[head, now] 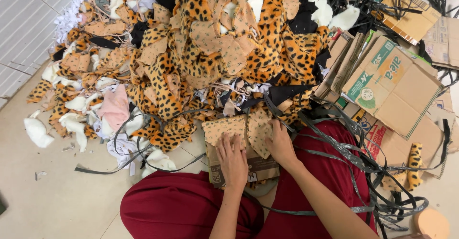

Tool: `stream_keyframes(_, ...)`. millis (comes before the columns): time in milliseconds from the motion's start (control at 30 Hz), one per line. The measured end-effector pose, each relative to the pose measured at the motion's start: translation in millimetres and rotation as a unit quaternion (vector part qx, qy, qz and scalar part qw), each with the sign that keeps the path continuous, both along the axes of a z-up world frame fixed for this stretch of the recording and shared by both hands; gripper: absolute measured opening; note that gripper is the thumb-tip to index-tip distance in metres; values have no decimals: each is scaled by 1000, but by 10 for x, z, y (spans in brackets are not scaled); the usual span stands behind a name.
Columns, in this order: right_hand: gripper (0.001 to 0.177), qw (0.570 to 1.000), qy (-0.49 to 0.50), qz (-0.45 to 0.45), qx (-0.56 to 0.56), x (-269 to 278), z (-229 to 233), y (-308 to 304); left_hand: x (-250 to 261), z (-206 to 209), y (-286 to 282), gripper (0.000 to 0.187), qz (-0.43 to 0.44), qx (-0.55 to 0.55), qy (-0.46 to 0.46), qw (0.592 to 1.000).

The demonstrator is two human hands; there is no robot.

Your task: Sorting through a pile of leopard-print fabric scraps and stacking them on a piece of cardboard

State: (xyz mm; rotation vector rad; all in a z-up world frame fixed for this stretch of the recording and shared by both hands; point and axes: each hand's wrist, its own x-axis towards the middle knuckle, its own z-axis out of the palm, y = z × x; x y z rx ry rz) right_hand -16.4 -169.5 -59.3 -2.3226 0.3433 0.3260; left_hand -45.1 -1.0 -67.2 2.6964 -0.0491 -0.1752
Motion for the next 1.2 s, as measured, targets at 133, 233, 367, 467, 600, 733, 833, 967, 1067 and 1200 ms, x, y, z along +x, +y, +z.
stream_keyframes(133,40,1000,-4,13,-10,11,-128,15,10,8,-10,52,5,-2,4,1000)
stream_keyframes(233,39,1000,6,7,15,17,-240,33,25,22,-18,51,8,-4,8,1000)
stream_keyframes(367,40,999,-14,-4,48,41,-269,34,83,-38,-20,46,11,9,0,1000)
stream_keyframes(467,40,999,-14,-2,52,58,-263,11,229,-100,-67,42,3,21,-15,1000)
stream_keyframes(600,43,999,-16,29,29,24,-161,27,494,-123,-225,44,-52,34,-50,997)
stream_keyframes(733,46,999,-25,25,40,45,-44,41,796,-14,-377,40,-116,32,-48,992)
stream_keyframes(833,44,998,-27,4,58,31,-83,22,1030,-286,-455,35,-151,105,-59,981)
stream_keyframes(967,44,995,-27,-22,94,-4,28,19,1191,-422,-451,45,-164,96,-45,981)
stream_keyframes(1067,45,996,-41,-21,82,-46,-72,45,1122,-258,-382,46,-171,65,-41,982)
stream_keyframes(1200,46,997,-62,33,-21,-102,33,118,879,-53,-279,46,-161,23,-82,983)
